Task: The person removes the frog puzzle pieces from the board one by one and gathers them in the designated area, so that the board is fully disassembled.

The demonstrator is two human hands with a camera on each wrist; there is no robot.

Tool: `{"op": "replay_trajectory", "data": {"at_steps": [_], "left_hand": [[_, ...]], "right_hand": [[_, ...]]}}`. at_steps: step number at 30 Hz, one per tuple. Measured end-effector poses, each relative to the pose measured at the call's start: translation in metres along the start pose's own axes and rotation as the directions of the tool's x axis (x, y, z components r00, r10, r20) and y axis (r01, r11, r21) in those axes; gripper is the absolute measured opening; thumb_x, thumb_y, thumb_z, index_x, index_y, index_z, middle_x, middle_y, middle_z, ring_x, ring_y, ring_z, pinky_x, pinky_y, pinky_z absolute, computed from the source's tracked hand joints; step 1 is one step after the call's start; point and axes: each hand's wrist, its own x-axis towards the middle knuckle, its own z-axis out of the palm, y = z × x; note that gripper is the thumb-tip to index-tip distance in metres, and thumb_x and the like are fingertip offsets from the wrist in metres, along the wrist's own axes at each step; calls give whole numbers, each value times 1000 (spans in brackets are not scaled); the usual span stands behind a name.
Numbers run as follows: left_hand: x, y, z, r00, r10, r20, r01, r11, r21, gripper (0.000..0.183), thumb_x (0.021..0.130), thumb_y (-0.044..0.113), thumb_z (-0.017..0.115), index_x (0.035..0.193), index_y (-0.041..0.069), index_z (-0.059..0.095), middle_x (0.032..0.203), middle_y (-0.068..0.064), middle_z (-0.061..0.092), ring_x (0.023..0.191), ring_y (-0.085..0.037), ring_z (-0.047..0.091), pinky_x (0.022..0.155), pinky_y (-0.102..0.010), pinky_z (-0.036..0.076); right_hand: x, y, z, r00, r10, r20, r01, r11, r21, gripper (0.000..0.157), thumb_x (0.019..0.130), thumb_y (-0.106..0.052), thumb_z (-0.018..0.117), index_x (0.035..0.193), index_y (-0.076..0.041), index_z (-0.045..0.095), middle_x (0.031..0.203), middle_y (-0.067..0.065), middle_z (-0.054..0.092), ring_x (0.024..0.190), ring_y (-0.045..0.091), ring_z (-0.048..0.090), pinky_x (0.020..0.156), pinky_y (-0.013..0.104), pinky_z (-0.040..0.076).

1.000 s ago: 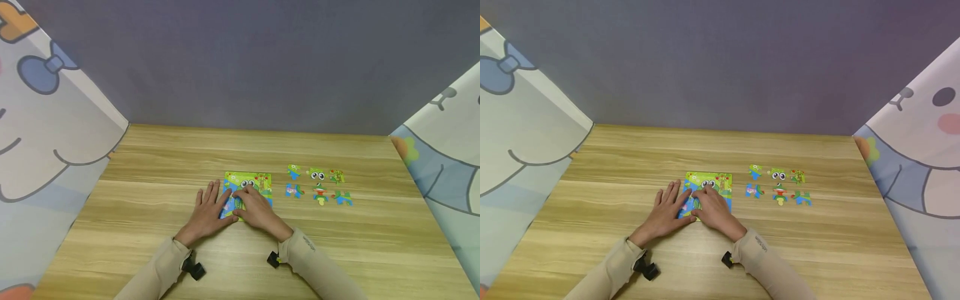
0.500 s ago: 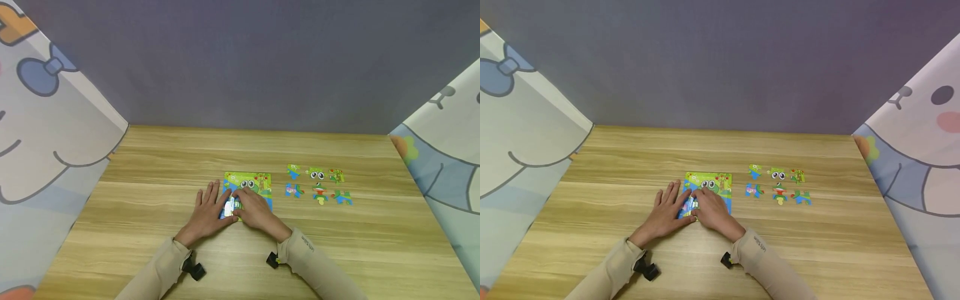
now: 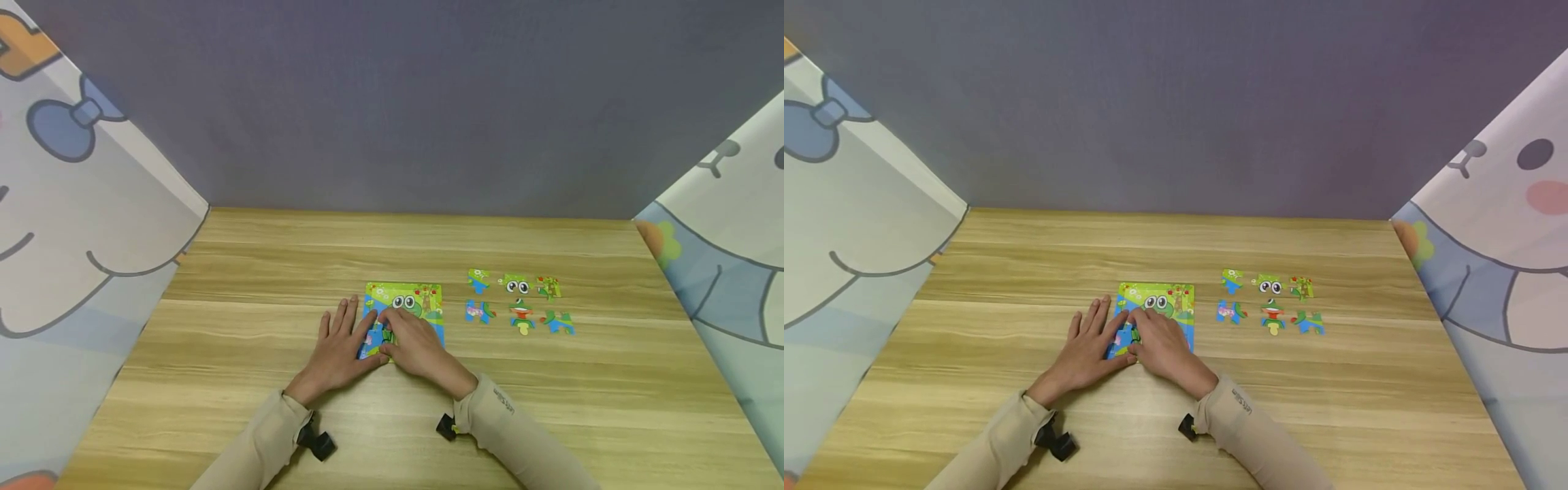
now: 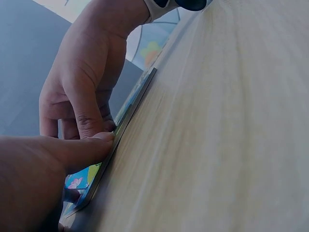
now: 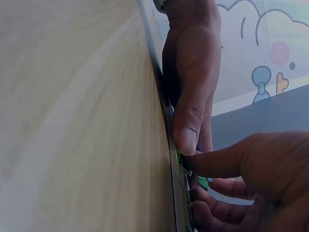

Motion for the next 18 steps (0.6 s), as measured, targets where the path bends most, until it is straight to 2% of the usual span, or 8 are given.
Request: {"op": "replay_trajectory", "data": {"at_steps": [6,18], "left_hand": [[0,0,0,1000,3,-1,-3,1000,-3,87,93,60,58,161,18,23,169,-19,-6,158,-39,-6,122,-66,-3],[0,0,1,1000,1,-8,-1,1000,-4,86,93,60,59,161,19,25,170,-19,-4,158,-39,-5,122,-66,-1]], "right_hand": [[-1,0,-2,1000,-20,-20,21,999,28,33,87,-17,77,115,-13,61,95,-1,63,84,12,59,69,27,46],[1,3,-6,1000,1,-4,-1,981,193,23,92,-9,70,114,-13,65,88,-3,66,76,7,58,66,22,46]]}}
